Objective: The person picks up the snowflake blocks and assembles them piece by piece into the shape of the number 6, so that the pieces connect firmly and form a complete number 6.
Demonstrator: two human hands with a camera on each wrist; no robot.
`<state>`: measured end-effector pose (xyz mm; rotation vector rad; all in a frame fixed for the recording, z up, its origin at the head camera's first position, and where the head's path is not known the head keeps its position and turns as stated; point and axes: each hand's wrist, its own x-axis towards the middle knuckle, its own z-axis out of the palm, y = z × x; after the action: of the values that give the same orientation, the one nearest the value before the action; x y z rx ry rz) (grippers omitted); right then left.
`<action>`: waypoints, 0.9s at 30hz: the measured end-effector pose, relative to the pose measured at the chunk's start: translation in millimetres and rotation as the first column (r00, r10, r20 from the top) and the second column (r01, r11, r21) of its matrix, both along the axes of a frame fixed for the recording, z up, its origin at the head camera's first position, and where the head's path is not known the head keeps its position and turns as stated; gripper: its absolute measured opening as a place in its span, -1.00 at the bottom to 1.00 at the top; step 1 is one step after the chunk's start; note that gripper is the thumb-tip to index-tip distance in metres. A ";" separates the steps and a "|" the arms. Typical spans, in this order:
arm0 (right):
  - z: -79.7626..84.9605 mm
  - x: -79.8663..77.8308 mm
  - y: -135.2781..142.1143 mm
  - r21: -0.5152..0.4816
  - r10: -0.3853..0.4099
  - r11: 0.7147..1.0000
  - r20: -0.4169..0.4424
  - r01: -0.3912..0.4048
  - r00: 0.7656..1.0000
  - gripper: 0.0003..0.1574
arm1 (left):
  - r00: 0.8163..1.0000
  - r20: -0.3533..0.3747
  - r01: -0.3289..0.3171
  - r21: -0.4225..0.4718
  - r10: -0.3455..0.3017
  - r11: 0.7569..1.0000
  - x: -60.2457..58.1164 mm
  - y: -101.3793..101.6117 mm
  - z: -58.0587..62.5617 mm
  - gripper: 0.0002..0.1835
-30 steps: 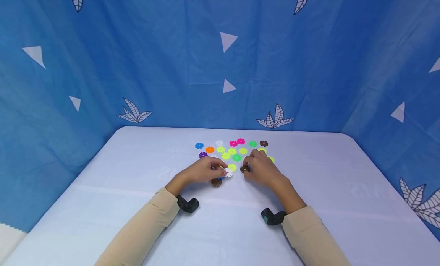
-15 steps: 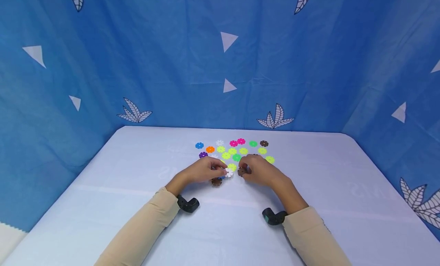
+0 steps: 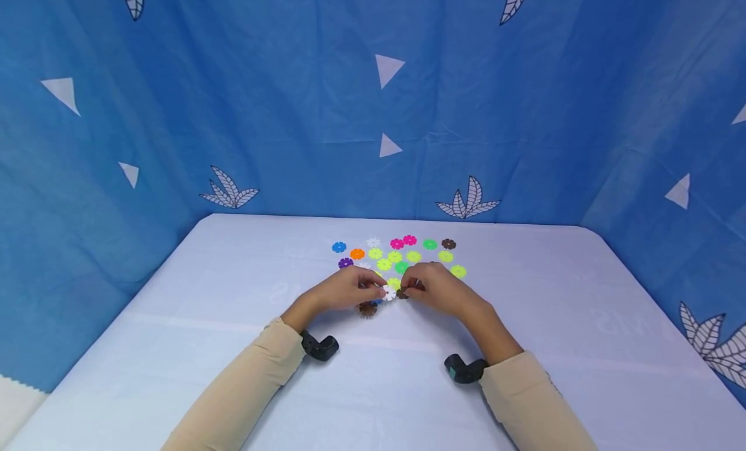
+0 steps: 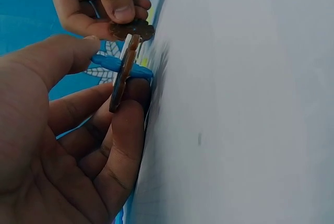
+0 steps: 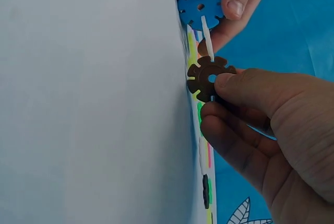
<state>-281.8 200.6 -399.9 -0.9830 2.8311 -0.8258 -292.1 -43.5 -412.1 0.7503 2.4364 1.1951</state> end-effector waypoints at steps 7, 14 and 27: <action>0.2 2.4 -5.4 -0.012 0.008 1.000 0.006 -0.008 1.000 -0.84 | 1.000 -0.002 0.027 0.010 -0.027 1.000 -2.9 0.6 -2.1 -0.72; 2.7 5.1 -10.1 0.017 0.013 1.000 -0.023 -0.013 1.000 -0.86 | 1.000 0.024 0.017 0.028 -0.018 0.999 -2.2 -0.4 -2.7 -0.67; -1.0 6.5 -10.3 0.002 0.028 1.000 -0.115 -0.028 0.993 -0.87 | 1.000 0.016 -0.007 0.054 0.006 0.999 -4.4 -1.5 -9.5 -0.69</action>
<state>-275.3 190.3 -401.0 -1.1024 2.9049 -0.7904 -296.5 -45.0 -421.6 0.7455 2.4042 1.2686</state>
